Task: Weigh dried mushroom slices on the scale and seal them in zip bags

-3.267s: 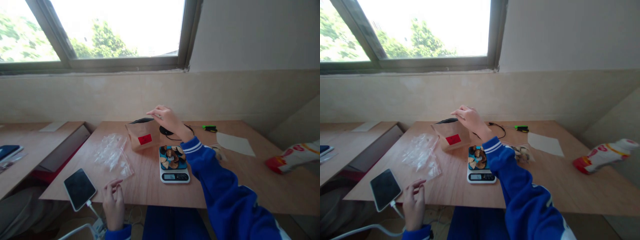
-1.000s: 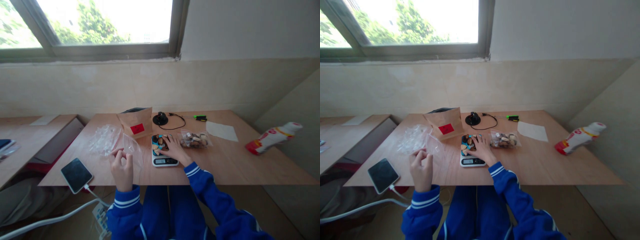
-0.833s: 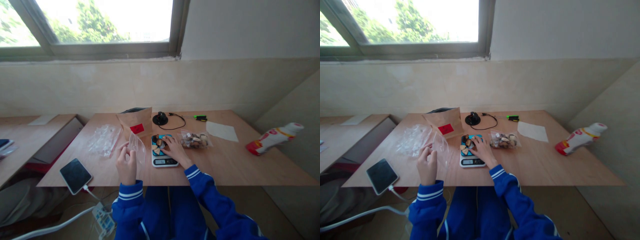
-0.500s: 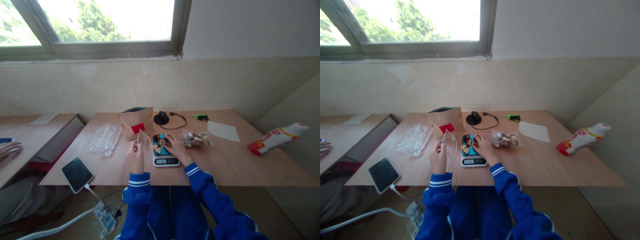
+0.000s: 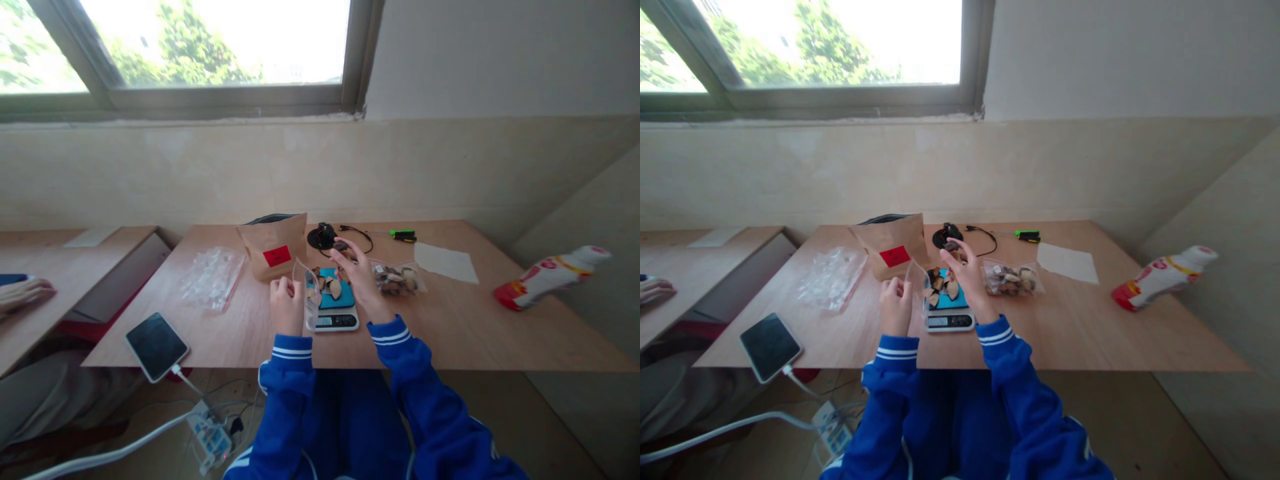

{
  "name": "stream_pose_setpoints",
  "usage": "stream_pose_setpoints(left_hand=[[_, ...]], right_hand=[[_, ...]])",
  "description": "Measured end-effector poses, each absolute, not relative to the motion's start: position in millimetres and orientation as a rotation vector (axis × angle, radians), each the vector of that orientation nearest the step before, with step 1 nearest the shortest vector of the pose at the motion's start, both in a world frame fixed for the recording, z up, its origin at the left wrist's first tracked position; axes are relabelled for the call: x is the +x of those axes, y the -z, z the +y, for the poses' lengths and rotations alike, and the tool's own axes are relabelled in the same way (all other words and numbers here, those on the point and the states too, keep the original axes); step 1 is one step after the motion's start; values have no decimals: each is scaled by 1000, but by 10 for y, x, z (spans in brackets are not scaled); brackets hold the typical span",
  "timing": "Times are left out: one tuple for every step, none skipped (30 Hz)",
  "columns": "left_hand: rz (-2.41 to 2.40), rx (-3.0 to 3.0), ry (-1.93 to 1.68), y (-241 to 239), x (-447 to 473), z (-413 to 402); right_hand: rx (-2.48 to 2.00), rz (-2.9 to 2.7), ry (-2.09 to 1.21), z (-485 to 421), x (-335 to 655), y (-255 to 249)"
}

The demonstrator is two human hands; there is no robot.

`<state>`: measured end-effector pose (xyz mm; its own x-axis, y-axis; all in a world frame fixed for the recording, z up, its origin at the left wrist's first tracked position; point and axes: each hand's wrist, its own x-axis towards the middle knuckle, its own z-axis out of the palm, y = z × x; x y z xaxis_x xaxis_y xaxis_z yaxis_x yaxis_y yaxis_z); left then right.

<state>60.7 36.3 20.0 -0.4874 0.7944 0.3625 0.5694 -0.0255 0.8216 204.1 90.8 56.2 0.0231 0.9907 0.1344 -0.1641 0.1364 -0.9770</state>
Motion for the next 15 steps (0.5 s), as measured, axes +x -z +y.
stream_pose_setpoints(left_hand=[[2018, 1466, -1529, -207, 612, 359], [2002, 1481, -1538, -216, 616, 352], [1980, 1497, -1550, -226, 620, 344], [1949, 1512, -1565, -236, 626, 334], [1908, 1522, -1583, -246, 633, 323], [1858, 1521, -1603, -255, 640, 311], [1803, 1506, -1627, -263, 648, 300], [1749, 1477, -1654, -268, 655, 291], [1701, 1437, -1682, -269, 660, 284], [1659, 1391, -1712, -267, 663, 279], [1622, 1345, -1740, -262, 663, 278], [1593, 1305, -1763, -253, 660, 279], [1569, 1272, -1780, -242, 654, 282], [1549, 1242, -1797, -230, 647, 287], [1533, 1214, -1814, -217, 638, 292]], right_hand=[[-921, -1053, -1393, 861, 1981, -645], [-840, -965, -1593, 817, 1915, -711], [-765, -879, -1747, 782, 1844, -756], [-708, -803, -1840, 758, 1772, -779], [-674, -744, -1868, 745, 1701, -781], [-668, -716, -1845, 742, 1637, -762], [-683, -722, -1781, 746, 1580, -727], [-717, -761, -1689, 753, 1535, -681], [-761, -829, -1581, 759, 1503, -628], [-813, -914, -1471, 762, 1483, -572], [-870, -1009, -1369, 759, 1475, -520], [-926, -1111, -1285, 748, 1478, -475], [-975, -1214, -1220, 730, 1490, -439], [-1015, -1315, -1175, 705, 1509, -416], [-1036, -1414, -1142, 676, 1534, -406]])
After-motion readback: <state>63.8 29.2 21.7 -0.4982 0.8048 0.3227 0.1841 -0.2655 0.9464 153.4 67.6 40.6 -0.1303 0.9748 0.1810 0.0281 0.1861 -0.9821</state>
